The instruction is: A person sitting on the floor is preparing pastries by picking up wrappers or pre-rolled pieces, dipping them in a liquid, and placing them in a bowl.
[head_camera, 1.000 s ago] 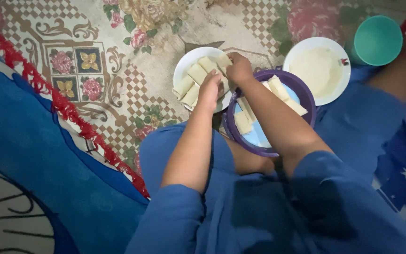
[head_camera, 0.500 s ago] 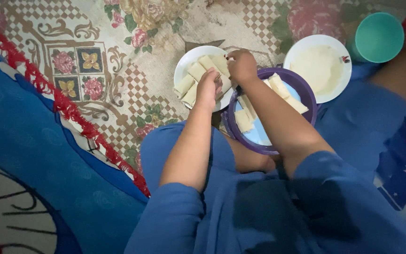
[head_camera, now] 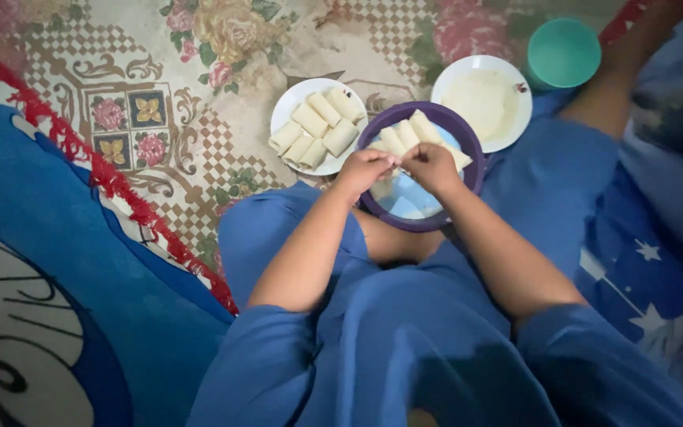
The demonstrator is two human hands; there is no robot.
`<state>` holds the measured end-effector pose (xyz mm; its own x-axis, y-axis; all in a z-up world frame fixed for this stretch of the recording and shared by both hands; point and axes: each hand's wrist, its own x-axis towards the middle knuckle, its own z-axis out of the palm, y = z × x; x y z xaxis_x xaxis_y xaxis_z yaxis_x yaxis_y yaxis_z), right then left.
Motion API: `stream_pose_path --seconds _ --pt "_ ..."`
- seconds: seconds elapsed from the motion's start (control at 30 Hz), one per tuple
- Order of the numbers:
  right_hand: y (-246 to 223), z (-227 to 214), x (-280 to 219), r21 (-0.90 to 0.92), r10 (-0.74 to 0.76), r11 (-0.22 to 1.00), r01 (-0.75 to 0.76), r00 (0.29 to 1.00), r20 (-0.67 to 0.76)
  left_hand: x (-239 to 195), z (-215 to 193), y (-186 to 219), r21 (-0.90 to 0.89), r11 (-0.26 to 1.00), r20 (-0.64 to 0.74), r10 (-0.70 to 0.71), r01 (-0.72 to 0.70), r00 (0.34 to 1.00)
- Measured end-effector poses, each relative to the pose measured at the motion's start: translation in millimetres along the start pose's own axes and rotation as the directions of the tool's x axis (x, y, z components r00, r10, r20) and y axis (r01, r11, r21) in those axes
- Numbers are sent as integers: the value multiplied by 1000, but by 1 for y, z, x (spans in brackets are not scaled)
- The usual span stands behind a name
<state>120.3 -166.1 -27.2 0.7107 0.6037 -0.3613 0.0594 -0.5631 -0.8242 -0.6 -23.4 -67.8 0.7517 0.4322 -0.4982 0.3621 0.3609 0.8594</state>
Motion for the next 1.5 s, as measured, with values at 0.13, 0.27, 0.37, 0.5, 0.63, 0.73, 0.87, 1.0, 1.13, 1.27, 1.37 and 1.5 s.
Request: stream_pose_path --seconds 0.13,0.27,0.37,0.5,0.63,0.73,0.87,1.0,1.13,1.27,1.37,1.5 --pt "35 -16 -40 66 -4 998 6 1000 -22 -11 17 -18 253 967 -34 4 5 999" --pt "62 -32 -59 -74 -59 996 55 997 -50 -52 41 -7 601 799 -66 101 -41 993" --pt "97 -35 -43 -250 -110 964 89 991 -72 -66 46 -3 845 532 -95 258 -59 961" --pt "68 -43 -59 -274 -139 955 111 987 -83 -84 43 1 976 220 -122 515 7 849" --pt "93 -27 -42 -260 -108 961 99 994 -21 -85 52 8 978 206 -117 468 21 876" --pt "94 -19 -38 -240 -101 966 97 995 -3 -66 48 -6 979 180 -165 418 96 893" --pt "99 -12 -31 -273 -116 954 125 992 50 -50 41 -8 946 241 -269 208 217 940" --pt "93 -11 -30 -301 -169 937 179 984 60 -48 41 0 932 251 -288 71 262 955" --pt "80 -11 -40 -297 -168 937 184 983 80 -62 47 15 947 196 -264 27 254 964" --pt "79 -5 -44 -308 -177 928 210 975 133 -79 61 23 967 80 -240 -15 240 971" --pt "81 1 -42 -382 -168 893 238 963 209 -98 77 35 977 39 -209 -46 211 977" --pt "82 11 -43 -462 -97 859 221 956 276 -103 83 32 987 -17 -163 -94 162 982"
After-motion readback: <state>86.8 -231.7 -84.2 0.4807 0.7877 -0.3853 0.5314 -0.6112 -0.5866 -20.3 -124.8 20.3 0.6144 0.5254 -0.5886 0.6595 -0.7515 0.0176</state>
